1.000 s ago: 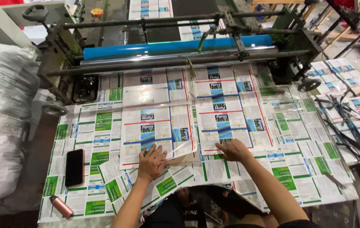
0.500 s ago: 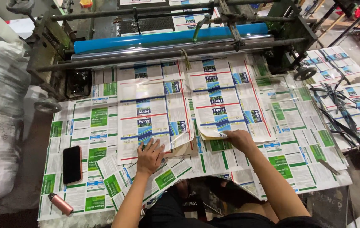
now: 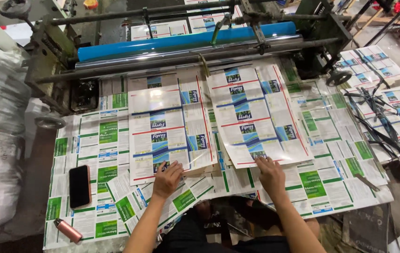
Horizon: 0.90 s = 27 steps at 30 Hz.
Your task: Picking up and inspecting printed label sheets from a production machine.
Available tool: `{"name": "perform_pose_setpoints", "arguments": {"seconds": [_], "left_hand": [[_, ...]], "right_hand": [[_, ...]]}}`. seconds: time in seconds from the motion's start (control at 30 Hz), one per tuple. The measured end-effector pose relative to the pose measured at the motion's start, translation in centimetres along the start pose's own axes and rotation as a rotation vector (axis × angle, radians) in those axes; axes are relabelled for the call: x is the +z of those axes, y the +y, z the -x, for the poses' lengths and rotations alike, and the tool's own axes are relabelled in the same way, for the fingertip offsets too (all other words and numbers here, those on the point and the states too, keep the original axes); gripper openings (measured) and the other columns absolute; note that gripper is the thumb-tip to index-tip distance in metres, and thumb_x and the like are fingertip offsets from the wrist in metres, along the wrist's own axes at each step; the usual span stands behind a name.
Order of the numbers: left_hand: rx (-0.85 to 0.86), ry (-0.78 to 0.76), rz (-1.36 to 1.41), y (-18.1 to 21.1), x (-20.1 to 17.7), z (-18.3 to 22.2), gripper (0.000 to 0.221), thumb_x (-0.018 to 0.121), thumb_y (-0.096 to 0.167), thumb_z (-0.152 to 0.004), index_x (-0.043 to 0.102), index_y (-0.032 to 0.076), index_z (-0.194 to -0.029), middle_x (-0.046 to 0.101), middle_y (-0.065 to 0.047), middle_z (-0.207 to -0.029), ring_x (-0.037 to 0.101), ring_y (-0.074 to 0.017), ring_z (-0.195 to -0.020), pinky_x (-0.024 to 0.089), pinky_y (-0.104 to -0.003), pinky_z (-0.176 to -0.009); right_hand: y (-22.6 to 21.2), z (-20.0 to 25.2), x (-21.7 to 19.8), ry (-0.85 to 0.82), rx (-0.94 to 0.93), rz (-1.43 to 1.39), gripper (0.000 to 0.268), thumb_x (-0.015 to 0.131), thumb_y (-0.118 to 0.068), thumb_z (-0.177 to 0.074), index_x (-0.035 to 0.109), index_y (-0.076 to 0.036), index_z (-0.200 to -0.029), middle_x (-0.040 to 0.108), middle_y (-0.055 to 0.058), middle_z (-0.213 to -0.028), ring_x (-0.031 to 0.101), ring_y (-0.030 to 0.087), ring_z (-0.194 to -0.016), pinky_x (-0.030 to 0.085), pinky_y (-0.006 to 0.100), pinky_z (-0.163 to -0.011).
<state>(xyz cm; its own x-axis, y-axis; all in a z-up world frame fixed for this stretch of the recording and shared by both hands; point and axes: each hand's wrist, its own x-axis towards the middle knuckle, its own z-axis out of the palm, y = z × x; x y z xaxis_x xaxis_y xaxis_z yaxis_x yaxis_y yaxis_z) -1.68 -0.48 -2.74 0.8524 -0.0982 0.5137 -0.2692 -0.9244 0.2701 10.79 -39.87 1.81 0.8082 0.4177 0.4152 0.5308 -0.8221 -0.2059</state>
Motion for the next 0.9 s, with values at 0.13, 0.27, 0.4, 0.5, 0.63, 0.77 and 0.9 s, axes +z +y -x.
{"name": "perform_pose_setpoints", "arguments": {"seconds": [0.13,0.27,0.4,0.5,0.63,0.77,0.9], "left_hand": [[0.005,-0.005,0.005,0.4,-0.6,-0.4,0.014,0.07,0.021,-0.094,0.072,0.011,-0.104,0.074,-0.004,-0.114,0.067,-0.0232,-0.12,0.042,-0.054,-0.106],[0.001,0.015,0.012,0.5,-0.6,-0.5,0.012,0.071,0.022,-0.091,0.071,0.013,-0.099,0.074,-0.003,-0.115,0.067,-0.0218,-0.12,0.043,-0.053,-0.105],[0.004,0.028,0.019,0.4,-0.9,-0.7,0.015,0.073,0.023,-0.088,0.071,0.013,-0.099,0.074,-0.003,-0.116,0.066,-0.0224,-0.121,0.043,-0.054,-0.104],[0.0,0.014,0.027,0.7,-1.3,-0.8,0.015,0.074,0.024,-0.087,0.071,0.013,-0.097,0.074,-0.004,-0.116,0.065,-0.0229,-0.121,0.044,-0.054,-0.103],[0.0,0.013,0.031,0.6,-1.4,-0.9,0.016,0.075,0.025,-0.086,0.071,0.013,-0.095,0.074,-0.004,-0.116,0.066,-0.0232,-0.121,0.043,-0.055,-0.102],[-0.027,-0.002,0.048,0.4,-0.9,-0.6,0.018,0.077,0.027,-0.086,0.072,0.013,-0.094,0.075,-0.004,-0.115,0.066,-0.0236,-0.12,0.043,-0.055,-0.103],[-0.035,-0.005,0.055,0.5,-1.1,-0.7,0.018,0.077,0.026,-0.086,0.073,0.012,-0.096,0.075,-0.004,-0.114,0.067,-0.0236,-0.119,0.043,-0.055,-0.104]], "right_hand": [[0.0,0.4,1.9,0.035,0.025,-0.004,0.041,0.06,0.0,-0.084,0.074,-0.015,-0.12,0.074,0.006,-0.125,0.066,0.031,-0.121,0.053,0.051,-0.099],[1.2,-1.3,3.4,-0.014,0.012,-0.024,0.048,0.061,0.001,-0.079,0.073,-0.014,-0.124,0.072,0.009,-0.127,0.063,0.033,-0.125,0.05,0.052,-0.102],[1.8,-3.4,5.1,-0.014,0.03,-0.1,0.046,0.06,0.004,-0.087,0.072,-0.014,-0.127,0.072,0.011,-0.129,0.062,0.033,-0.126,0.049,0.05,-0.107],[1.8,-5.0,5.5,-0.041,0.033,-0.103,0.052,0.06,0.005,-0.079,0.073,-0.014,-0.125,0.072,0.01,-0.13,0.062,0.034,-0.126,0.048,0.049,-0.108],[1.4,-6.8,5.8,-0.063,0.029,-0.102,0.053,0.063,0.001,-0.073,0.072,-0.013,-0.124,0.071,0.011,-0.129,0.061,0.036,-0.126,0.047,0.051,-0.107],[1.7,-7.7,7.4,-0.034,0.043,-0.052,0.046,0.06,0.002,-0.085,0.073,-0.016,-0.125,0.071,0.009,-0.131,0.062,0.035,-0.127,0.047,0.05,-0.109],[1.7,-8.5,8.4,-0.02,0.045,-0.045,0.043,0.06,-0.001,-0.088,0.073,-0.017,-0.125,0.071,0.007,-0.13,0.062,0.034,-0.127,0.048,0.051,-0.109]]}}
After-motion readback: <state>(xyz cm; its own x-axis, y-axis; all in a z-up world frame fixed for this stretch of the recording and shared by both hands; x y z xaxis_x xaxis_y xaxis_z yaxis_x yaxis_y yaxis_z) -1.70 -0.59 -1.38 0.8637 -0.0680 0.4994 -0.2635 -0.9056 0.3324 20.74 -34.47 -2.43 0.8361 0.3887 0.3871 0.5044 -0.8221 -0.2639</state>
